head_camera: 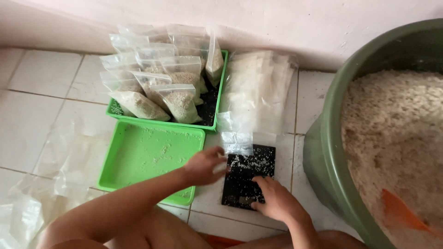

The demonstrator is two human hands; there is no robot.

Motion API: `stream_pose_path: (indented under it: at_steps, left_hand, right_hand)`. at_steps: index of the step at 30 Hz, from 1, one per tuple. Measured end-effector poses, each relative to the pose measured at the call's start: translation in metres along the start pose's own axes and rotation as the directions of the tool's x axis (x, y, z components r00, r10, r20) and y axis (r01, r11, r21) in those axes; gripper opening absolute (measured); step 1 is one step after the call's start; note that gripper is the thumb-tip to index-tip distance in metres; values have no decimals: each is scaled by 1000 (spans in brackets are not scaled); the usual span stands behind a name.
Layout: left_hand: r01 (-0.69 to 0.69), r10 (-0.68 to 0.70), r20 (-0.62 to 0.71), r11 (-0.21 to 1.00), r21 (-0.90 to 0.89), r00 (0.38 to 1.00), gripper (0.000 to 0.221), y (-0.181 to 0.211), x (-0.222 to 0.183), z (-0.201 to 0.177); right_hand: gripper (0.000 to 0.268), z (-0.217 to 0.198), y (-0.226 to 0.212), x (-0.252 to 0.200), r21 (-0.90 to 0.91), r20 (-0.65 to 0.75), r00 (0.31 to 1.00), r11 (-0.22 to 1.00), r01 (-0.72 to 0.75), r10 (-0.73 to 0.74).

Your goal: Manually packaging grains into small plastic bags using a scoop and a digital scale

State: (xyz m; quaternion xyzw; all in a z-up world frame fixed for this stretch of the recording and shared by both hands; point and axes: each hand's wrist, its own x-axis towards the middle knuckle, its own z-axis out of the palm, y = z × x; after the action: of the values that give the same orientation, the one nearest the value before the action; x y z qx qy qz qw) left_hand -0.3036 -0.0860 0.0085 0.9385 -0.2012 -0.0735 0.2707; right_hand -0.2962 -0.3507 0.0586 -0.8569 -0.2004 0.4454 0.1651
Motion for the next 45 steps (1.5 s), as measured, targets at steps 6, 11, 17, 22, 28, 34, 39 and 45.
stream_pose_path:
  at_steps: [6,11,17,22,28,34,39,45]
  left_hand:
    - [94,-177,95,820,565,980,67,28,24,36]
    - [227,-403,248,819,528,881,68,70,37,25]
    - [266,-354,90,826,497,931,75,52,40,46]
    - [190,95,-437,804,563,894,42,-33,55,94]
    - [38,456,-496,707,706,739,6,-17,57,71]
    - [-17,503,-585,767,642,636,20,50,28,29]
    - [-36,376,-684,889,456,626,32,72,3,24]
    - [-148,425,-680,892,427,597,36,126,-34,6]
  right_hand:
    - [73,7,15,0,36,-92,995,999,32,-28]
    - [73,13,17,-21,26,-103,995,1000,12,-10]
    - [73,18,15,-25,48,-100,994,998,42,-37]
    - [72,16,14,-29,86,-155,983,990,112,-97]
    - [74,20,22,-19,95,-191,969,979,179,-159]
    - [80,24,27,-16,25,-205,975,996,91,-84]
    - [74,16,-4,-48,63,-628,745,940,335,-223]
    - [66,47,-13,-41,-75,-865,356,792,606,-354]
